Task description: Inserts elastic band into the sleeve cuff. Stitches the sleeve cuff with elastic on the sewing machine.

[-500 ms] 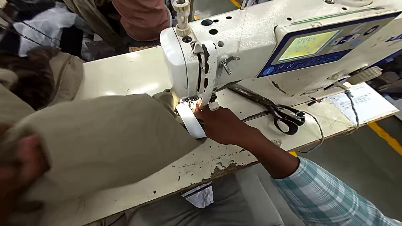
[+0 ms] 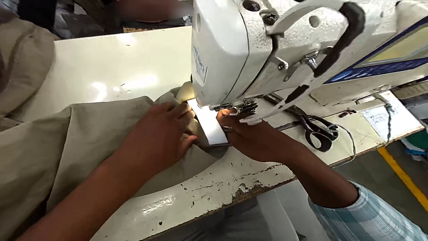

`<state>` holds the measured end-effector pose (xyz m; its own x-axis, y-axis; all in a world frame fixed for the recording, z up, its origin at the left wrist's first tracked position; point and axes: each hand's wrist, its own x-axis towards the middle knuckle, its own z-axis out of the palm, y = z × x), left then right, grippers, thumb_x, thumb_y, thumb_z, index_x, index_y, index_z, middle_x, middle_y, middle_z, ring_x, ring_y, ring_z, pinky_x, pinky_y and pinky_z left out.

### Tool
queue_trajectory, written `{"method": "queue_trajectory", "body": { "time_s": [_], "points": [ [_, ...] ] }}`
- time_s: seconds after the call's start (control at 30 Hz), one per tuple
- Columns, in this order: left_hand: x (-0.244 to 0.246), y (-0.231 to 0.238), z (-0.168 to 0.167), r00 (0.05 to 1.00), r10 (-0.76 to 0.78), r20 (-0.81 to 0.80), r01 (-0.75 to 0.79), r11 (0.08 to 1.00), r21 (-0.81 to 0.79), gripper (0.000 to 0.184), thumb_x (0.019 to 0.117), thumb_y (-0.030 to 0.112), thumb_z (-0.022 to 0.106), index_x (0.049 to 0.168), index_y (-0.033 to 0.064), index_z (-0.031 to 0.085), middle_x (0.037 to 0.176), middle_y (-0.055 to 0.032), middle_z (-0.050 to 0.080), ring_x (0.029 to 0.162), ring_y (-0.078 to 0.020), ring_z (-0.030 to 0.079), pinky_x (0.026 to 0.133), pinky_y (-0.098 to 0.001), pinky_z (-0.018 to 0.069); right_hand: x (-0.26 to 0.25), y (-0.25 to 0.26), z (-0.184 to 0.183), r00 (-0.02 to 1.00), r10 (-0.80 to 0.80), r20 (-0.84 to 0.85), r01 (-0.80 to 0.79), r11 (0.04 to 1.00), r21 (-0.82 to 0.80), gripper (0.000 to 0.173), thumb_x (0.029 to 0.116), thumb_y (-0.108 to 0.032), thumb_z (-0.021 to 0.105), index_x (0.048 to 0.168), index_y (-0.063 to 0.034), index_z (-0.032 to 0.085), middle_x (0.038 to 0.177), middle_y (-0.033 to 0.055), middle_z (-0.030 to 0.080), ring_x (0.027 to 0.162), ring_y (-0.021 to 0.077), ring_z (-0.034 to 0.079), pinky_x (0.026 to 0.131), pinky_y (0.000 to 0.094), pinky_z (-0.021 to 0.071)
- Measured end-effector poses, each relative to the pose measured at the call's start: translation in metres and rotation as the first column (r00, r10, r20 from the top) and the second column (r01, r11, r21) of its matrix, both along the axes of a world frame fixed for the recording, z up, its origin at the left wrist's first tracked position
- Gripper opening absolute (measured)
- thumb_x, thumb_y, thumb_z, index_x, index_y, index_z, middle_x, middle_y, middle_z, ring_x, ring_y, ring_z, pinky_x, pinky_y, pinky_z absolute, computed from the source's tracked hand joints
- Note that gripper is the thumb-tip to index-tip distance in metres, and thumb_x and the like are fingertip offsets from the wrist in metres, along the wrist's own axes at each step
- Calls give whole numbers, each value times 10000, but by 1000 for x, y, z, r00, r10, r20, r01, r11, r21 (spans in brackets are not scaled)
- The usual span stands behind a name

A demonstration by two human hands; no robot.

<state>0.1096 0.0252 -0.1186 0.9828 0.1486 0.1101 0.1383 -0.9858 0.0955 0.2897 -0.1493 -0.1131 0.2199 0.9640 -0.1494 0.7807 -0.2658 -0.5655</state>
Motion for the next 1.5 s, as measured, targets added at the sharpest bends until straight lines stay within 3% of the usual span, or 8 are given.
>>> {"method": "queue_trajectory", "body": {
  "time_s": [0.07,0.2,0.4,0.53,0.67,0.97,1.23,1.5],
  "points": [
    [-1,3,5,999,26,-21,-24,996,81,575,892,629,614,1232,189,760,1198,-42,718,1167,-354,575,935,-574,386,3,-2,-3,999,-22,-43,22,1000,0,251,989,-149,553,1159,-160,737,1142,46,692,1069,191,664,853,478,551],
    [-4,-21,22,992,-129,11,128,991,45,222,833,423,748,820,202,756,904,-11,691,1077,-347,588,873,-579,405,3,-1,-8,999,-33,-3,33,999,30,265,962,-178,574,1148,-198,761,1103,25,709,1029,193,679,817,498,559],
    [-16,-47,18,979,-127,157,133,991,-31,559,1061,522,392,782,172,727,753,7,650,729,-181,651,850,-499,481,-5,8,-9,991,-136,20,133,985,110,202,985,-283,587,961,-179,759,885,23,705,838,192,685,671,472,532],
    [-1,-28,30,976,-92,198,87,996,38,242,999,201,550,1139,82,707,1049,-113,707,841,-301,697,756,-485,556,-22,5,-17,961,-131,245,63,961,269,135,868,-207,717,957,-116,765,866,75,707,780,264,697,614,491,550],
    [15,-20,14,951,-276,141,271,961,49,475,928,208,660,1391,117,610,1224,-55,716,799,-229,699,707,-403,548,-25,0,-24,928,-174,328,55,938,343,127,888,-215,678,919,-125,761,814,64,693,747,250,692,589,450,541],
    [13,13,18,915,-398,60,394,917,64,237,832,94,575,905,209,770,936,47,688,948,-232,607,782,-434,454,-21,-1,-29,953,-164,254,73,940,334,236,1003,-297,555,969,-168,750,832,-7,666,720,146,655,556,366,517],
    [6,6,18,809,-582,82,562,807,183,260,945,82,474,993,117,727,1025,-36,733,1148,-255,671,1057,-419,499,-22,2,-32,948,-218,232,131,932,339,128,914,-239,709,1007,-188,781,928,16,731,803,197,712,616,429,570],
    [3,1,0,935,-329,134,332,943,-2,437,931,393,430,1118,204,777,935,58,716,887,-154,619,818,-438,413,-14,3,-27,960,-244,137,197,937,290,262,1029,-353,553,1014,-197,763,862,-13,708,796,147,697,619,406,548]
  ]
}}
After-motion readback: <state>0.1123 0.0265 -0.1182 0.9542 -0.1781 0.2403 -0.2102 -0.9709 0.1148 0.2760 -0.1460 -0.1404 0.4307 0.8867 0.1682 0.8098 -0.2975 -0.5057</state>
